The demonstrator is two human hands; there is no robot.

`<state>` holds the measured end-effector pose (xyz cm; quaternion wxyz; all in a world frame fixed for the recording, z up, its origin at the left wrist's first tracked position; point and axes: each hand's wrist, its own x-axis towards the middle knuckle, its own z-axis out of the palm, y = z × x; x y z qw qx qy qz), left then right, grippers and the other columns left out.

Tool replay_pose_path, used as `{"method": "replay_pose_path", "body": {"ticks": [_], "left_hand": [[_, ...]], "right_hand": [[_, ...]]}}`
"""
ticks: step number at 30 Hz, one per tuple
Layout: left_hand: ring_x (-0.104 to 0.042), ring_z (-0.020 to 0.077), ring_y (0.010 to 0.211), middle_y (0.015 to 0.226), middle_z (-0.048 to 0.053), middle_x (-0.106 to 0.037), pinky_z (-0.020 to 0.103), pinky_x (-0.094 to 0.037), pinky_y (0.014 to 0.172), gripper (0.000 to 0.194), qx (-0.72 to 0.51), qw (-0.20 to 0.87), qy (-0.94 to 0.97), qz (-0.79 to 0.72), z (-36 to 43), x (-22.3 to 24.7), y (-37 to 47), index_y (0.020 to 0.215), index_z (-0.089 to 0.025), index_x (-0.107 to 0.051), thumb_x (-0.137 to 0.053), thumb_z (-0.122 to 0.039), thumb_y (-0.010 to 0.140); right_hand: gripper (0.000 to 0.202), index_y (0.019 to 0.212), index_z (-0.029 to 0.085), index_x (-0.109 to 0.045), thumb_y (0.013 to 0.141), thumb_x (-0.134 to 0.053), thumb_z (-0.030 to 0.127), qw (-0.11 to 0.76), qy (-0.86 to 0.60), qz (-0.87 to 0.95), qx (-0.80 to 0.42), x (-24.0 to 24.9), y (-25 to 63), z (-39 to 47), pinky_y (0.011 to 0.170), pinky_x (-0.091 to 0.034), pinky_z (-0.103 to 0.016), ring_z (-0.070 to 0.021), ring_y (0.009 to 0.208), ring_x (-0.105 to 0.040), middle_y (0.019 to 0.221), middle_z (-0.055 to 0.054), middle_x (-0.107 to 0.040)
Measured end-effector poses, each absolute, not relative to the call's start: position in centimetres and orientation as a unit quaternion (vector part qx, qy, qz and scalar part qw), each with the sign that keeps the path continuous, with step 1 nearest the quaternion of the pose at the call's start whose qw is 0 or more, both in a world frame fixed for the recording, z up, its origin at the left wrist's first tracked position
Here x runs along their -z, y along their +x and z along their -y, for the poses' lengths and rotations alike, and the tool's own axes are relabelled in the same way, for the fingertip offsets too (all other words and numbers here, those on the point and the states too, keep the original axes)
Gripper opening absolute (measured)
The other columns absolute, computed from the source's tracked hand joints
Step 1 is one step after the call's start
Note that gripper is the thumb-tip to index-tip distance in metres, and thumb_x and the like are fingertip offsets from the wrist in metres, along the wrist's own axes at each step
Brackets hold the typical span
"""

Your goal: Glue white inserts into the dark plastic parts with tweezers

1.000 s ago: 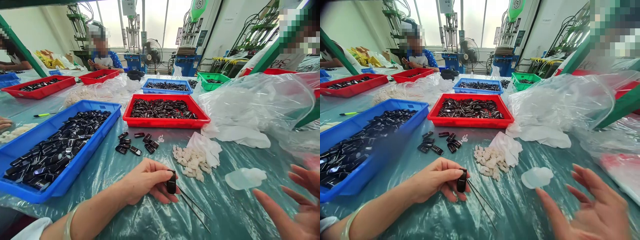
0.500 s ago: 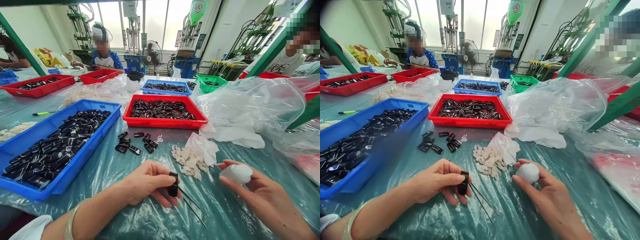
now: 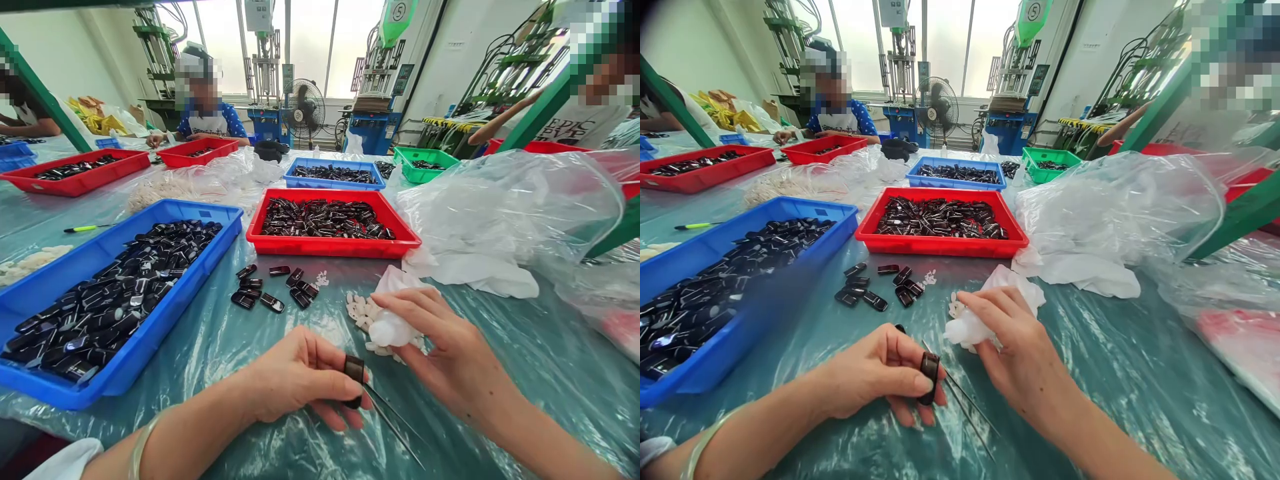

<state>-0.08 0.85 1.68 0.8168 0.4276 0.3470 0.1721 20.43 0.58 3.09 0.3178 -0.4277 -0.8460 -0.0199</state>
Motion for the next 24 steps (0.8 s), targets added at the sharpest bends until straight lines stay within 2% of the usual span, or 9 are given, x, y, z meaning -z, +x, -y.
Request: {"method": "replay_pose_path", "body": {"ticks": [7,14,24], "left_hand": [[-0.062,0.0107,0.058,0.070,0.006,-0.065,0.016,-0.049,0.049,0.020,-0.151,0.817,0.448,-0.330,-0.8,-1.4,-0.1,0.076,-0.009,-0.069,-0.068,-0.026,0.064],[-0.060,0.0090,0.055,0.070,0.005,-0.065,0.015,-0.048,0.048,0.017,-0.137,0.827,0.439,-0.323,-0.7,-1.4,-0.1,0.075,-0.010,-0.069,-0.068,-0.024,0.066],[-0.059,0.0084,0.053,0.068,0.005,-0.065,0.016,-0.049,0.047,0.017,-0.113,0.834,0.444,-0.307,-0.9,-1.1,-0.2,0.075,-0.009,-0.069,-0.067,-0.024,0.066]], "right_hand": [[0.042,0.117,0.021,-0.049,0.080,-0.043,0.000,0.305,-0.396,0.865,0.041,-2.3,20.4,-0.1,0.077,-0.048,-0.037,-0.0212,0.097,-0.049,0.101,-0.007,-0.058],[0.039,0.110,0.018,-0.053,0.082,-0.037,-0.004,0.290,-0.384,0.870,0.106,-2.4,20.3,0.5,0.080,-0.043,-0.041,-0.0229,0.101,-0.048,0.101,-0.009,-0.060],[0.027,0.106,0.018,-0.059,0.089,-0.041,0.008,0.301,-0.368,0.869,0.135,-2.5,19.9,1.2,0.084,-0.037,-0.044,-0.0236,0.101,-0.051,0.100,-0.009,-0.064]]}}
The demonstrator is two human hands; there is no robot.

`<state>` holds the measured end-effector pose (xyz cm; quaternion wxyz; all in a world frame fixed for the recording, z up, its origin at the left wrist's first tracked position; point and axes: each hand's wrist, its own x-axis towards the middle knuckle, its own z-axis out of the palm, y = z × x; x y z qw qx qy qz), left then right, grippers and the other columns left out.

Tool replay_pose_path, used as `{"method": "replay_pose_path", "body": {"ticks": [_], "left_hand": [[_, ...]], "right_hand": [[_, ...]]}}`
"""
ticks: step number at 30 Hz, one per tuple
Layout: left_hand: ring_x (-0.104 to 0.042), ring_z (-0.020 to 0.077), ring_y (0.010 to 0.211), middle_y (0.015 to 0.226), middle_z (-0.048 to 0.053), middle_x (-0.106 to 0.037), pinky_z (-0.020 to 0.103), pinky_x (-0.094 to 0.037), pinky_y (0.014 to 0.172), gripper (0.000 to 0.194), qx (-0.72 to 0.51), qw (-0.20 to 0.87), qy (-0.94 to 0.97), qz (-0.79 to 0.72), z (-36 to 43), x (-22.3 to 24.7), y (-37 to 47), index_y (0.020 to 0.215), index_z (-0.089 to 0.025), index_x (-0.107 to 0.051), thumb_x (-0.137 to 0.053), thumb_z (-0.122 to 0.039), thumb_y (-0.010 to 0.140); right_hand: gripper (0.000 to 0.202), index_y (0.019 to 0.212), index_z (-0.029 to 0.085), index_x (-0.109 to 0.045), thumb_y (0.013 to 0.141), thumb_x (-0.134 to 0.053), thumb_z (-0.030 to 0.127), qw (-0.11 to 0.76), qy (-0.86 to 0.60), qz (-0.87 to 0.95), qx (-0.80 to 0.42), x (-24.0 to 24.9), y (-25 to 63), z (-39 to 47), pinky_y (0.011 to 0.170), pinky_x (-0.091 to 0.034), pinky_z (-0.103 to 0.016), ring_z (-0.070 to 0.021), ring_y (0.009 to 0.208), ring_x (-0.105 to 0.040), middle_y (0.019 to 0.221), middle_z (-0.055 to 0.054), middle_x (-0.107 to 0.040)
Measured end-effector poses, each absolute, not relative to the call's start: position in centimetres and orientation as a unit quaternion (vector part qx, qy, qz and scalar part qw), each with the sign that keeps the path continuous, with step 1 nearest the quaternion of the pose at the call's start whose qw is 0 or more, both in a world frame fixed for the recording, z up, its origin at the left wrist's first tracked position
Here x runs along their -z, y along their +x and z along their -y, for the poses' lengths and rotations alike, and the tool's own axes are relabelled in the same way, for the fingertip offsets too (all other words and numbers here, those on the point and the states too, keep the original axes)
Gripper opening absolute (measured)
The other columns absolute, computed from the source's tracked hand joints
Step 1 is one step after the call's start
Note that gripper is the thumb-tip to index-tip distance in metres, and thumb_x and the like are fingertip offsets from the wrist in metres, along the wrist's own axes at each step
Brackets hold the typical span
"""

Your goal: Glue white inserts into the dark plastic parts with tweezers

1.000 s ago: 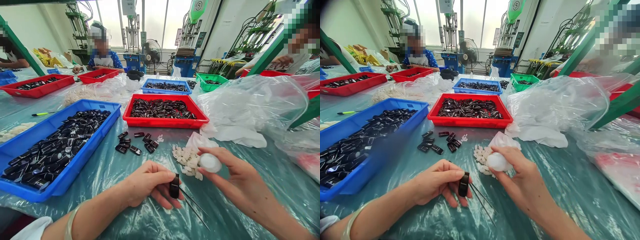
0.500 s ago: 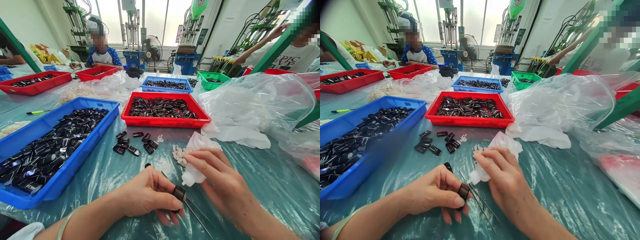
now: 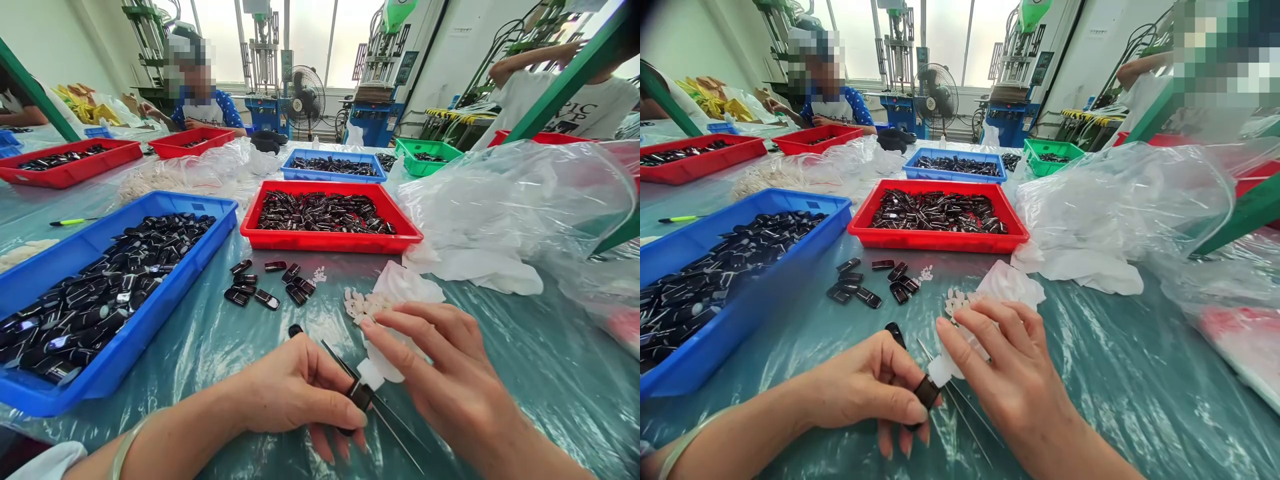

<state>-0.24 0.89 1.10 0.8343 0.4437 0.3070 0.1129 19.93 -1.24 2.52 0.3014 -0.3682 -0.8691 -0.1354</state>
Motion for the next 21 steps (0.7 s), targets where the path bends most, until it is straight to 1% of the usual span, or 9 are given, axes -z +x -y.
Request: {"method": "replay_pose_path", "body": {"ticks": [3,7,13,21], "left_hand": [[-0.059,0.0089,0.053,0.068,0.005,-0.065,0.016,-0.049,0.047,0.016,-0.110,0.834,0.444,-0.309,-0.9,-1.1,-0.2,0.072,-0.009,-0.069,-0.067,-0.024,0.066],[-0.060,0.0095,0.053,0.067,0.004,-0.065,0.017,-0.049,0.047,0.015,-0.112,0.834,0.442,-0.311,-0.8,-1.1,-0.3,0.070,-0.010,-0.069,-0.068,-0.024,0.065],[-0.060,0.0095,0.052,0.066,0.004,-0.065,0.017,-0.049,0.047,0.014,-0.110,0.839,0.437,-0.304,-0.7,-1.2,-0.4,0.067,-0.010,-0.067,-0.068,-0.024,0.065],[-0.058,0.0075,0.051,0.065,0.003,-0.064,0.015,-0.048,0.047,0.012,-0.103,0.844,0.433,-0.300,-0.8,-1.5,-0.4,0.071,-0.009,-0.069,-0.066,-0.021,0.067]], "right_hand": [[0.026,0.106,0.017,-0.059,0.089,-0.041,0.009,0.299,-0.364,0.871,0.139,-2.5,20.1,1.3,0.084,-0.036,-0.045,-0.0243,0.100,-0.051,0.099,-0.009,-0.064],[0.028,0.107,0.016,-0.057,0.087,-0.041,0.004,0.289,-0.355,0.880,0.130,-2.5,20.2,1.2,0.084,-0.036,-0.045,-0.0246,0.101,-0.049,0.100,-0.010,-0.063],[0.030,0.110,0.021,-0.056,0.088,-0.041,0.007,0.303,-0.360,0.877,0.102,-2.1,20.6,1.1,0.085,-0.038,-0.044,-0.0242,0.104,-0.047,0.104,-0.008,-0.061],[0.037,0.113,0.022,-0.054,0.086,-0.040,0.002,0.307,-0.344,0.884,0.072,-1.7,21.2,1.0,0.086,-0.042,-0.042,-0.0243,0.106,-0.046,0.106,-0.007,-0.058]]}}
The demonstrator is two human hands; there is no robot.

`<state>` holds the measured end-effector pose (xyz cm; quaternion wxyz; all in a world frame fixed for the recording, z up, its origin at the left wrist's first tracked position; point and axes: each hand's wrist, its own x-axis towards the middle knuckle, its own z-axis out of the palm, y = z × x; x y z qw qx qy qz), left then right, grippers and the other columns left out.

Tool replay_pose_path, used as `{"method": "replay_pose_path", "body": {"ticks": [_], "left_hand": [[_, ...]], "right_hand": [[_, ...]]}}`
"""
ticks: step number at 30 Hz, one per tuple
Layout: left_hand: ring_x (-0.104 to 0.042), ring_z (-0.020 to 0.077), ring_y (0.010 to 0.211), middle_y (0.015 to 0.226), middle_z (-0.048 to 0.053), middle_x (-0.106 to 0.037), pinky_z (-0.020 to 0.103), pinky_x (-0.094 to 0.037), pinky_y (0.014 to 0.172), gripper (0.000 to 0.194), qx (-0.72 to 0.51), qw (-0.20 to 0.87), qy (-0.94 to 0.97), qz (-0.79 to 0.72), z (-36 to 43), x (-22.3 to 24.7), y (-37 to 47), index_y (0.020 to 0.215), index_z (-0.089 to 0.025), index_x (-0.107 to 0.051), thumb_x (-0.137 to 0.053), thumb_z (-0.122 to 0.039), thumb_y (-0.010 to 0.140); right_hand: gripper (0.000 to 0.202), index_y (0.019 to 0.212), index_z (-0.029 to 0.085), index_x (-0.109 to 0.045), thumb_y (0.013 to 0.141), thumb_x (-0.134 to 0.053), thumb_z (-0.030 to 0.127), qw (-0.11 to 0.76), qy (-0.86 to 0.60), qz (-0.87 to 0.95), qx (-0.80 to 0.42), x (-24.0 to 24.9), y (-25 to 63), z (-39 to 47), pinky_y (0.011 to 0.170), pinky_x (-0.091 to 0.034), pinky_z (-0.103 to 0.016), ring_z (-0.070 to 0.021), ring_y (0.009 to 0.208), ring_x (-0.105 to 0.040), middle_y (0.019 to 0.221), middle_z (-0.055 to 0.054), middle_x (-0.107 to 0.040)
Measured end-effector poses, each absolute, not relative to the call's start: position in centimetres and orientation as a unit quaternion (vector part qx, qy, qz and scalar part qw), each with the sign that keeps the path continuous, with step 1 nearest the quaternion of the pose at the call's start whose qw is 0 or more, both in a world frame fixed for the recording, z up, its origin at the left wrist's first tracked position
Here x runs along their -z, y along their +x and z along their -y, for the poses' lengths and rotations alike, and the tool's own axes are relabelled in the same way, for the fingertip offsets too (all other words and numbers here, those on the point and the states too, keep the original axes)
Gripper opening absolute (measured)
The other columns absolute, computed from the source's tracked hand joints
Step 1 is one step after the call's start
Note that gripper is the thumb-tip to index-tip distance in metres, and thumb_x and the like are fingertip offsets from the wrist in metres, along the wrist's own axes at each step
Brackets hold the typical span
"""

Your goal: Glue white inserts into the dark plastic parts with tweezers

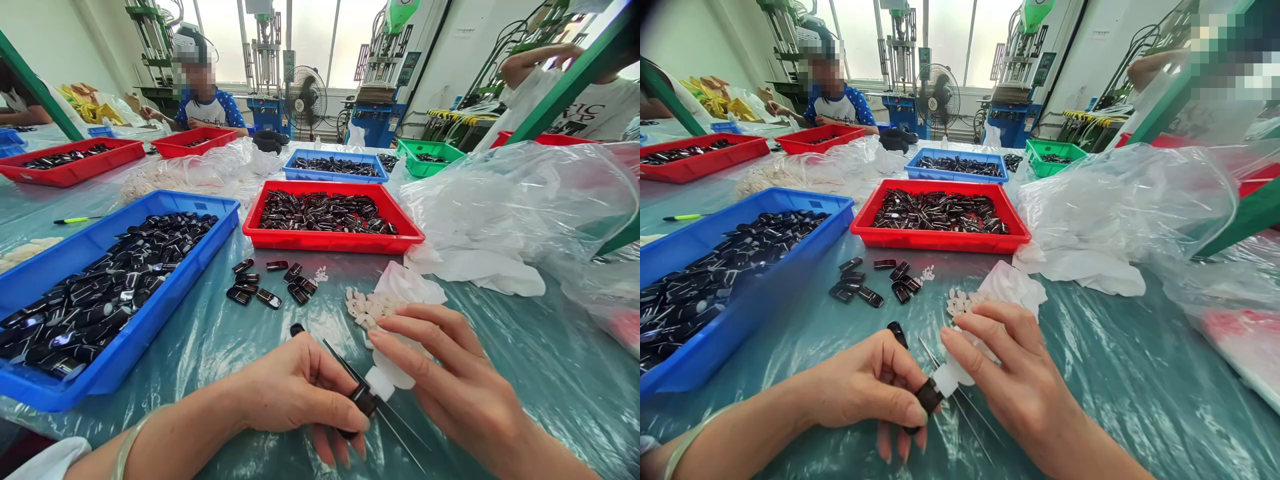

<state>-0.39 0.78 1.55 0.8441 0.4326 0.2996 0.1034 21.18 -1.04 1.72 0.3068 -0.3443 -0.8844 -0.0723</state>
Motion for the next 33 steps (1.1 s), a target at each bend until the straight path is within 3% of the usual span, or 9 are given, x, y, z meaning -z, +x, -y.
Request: {"method": "replay_pose_path", "body": {"ticks": [11,21,33], "left_hand": [[-0.059,0.0080,0.051,0.066,0.004,-0.064,0.015,-0.048,0.047,0.013,-0.103,0.846,0.430,-0.299,-0.75,-1.34,-0.52,0.071,-0.010,-0.070,-0.067,-0.022,0.067],[-0.058,0.0075,0.050,0.063,0.003,-0.064,0.015,-0.048,0.047,0.012,-0.094,0.841,0.437,-0.305,-0.78,-1.53,-0.27,0.067,-0.010,-0.069,-0.066,-0.022,0.067],[-0.058,0.0074,0.049,0.063,0.003,-0.063,0.014,-0.048,0.046,0.011,-0.090,0.839,0.440,-0.308,-0.73,-1.15,-0.21,0.066,-0.010,-0.069,-0.065,-0.021,0.068]], "right_hand": [[0.034,0.110,0.021,-0.056,0.085,-0.043,0.002,0.300,-0.326,0.893,0.076,-1.71,21.60,0.95,0.085,-0.045,-0.040,-0.0236,0.106,-0.047,0.105,-0.008,-0.059],[0.029,0.110,0.019,-0.058,0.092,-0.037,0.014,0.283,-0.331,0.898,0.068,-2.05,21.64,1.45,0.091,-0.044,-0.041,-0.0221,0.108,-0.049,0.109,-0.009,-0.060],[0.032,0.109,0.020,-0.059,0.090,-0.035,0.012,0.274,-0.293,0.906,0.137,-2.02,21.81,1.34,0.091,-0.042,-0.045,-0.0228,0.105,-0.051,0.105,-0.008,-0.063]]}}
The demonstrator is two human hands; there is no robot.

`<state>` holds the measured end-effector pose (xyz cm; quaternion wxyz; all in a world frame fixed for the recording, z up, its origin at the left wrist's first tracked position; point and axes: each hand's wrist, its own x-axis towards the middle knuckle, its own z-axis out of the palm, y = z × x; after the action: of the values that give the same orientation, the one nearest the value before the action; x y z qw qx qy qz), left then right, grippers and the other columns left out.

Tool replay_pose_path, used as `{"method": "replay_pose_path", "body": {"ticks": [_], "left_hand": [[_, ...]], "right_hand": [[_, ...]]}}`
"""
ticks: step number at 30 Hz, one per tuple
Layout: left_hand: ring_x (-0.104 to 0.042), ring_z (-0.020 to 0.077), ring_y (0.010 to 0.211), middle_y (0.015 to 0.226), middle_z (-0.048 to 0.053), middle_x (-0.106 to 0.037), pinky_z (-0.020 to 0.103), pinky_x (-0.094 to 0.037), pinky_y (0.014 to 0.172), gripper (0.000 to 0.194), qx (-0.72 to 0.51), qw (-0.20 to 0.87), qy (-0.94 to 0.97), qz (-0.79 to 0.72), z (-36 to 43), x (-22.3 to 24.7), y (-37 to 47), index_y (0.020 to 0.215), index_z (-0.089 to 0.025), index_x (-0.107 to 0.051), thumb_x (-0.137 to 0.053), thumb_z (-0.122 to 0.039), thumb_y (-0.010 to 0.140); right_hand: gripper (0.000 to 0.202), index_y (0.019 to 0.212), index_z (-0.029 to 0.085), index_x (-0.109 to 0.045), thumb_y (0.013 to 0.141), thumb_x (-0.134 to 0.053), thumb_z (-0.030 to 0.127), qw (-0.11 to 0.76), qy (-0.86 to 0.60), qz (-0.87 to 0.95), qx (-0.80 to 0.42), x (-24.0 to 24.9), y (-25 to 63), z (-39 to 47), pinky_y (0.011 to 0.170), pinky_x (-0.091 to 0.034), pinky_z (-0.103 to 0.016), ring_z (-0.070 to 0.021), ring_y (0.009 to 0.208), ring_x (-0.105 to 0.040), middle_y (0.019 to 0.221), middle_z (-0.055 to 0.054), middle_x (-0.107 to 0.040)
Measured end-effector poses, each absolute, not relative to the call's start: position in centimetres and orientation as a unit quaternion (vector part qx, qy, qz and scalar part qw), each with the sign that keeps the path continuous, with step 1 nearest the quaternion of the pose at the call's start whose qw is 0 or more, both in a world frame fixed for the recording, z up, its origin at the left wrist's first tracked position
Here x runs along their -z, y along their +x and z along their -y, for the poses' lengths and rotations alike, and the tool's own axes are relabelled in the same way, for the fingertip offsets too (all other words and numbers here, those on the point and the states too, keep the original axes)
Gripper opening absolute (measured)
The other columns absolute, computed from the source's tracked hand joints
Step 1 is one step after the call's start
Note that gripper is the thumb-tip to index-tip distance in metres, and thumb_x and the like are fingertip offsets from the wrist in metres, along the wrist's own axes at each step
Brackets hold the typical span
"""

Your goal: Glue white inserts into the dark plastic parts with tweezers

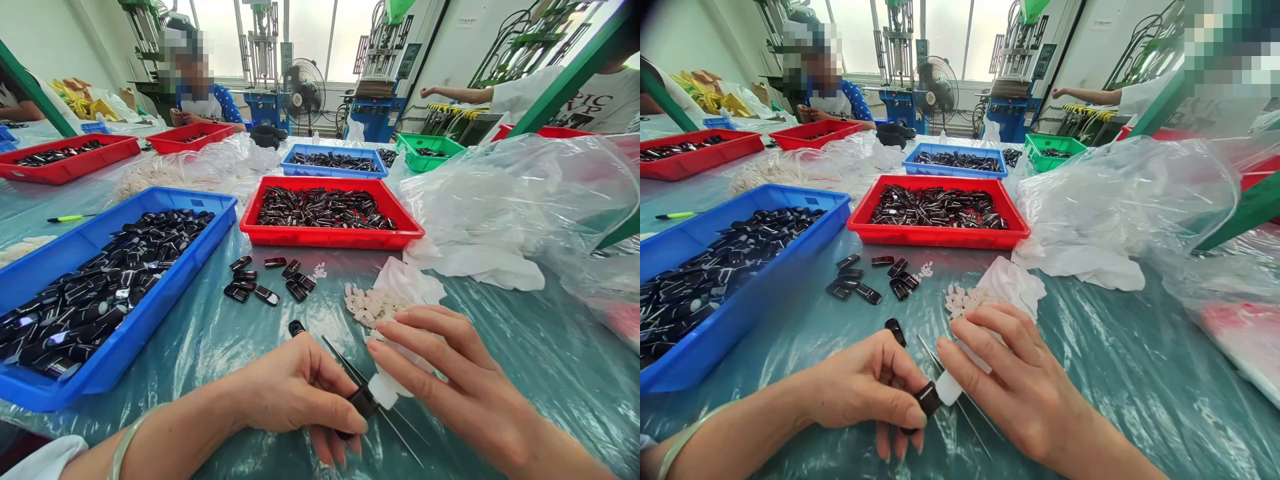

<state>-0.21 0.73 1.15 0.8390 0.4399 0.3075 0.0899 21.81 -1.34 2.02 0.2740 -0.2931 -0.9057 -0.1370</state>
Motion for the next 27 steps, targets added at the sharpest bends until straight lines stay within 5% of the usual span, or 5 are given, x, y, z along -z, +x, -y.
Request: {"method": "replay_pose_path", "body": {"ticks": [27], "left_hand": [[-0.058,0.0072,0.049,0.063,0.003,-0.063,0.014,-0.048,0.046,0.013,-0.077,0.843,0.439,-0.301,-0.6,-0.8,0.0,0.065,-0.009,-0.067,-0.065,-0.021,0.067]], "right_hand": [[0.028,0.109,0.011,-0.059,0.088,-0.040,0.007,0.305,-0.294,0.895,0.140,-1.4,21.1,1.5,0.093,-0.035,-0.048,-0.0264,0.106,-0.045,0.107,-0.012,-0.057]]}}
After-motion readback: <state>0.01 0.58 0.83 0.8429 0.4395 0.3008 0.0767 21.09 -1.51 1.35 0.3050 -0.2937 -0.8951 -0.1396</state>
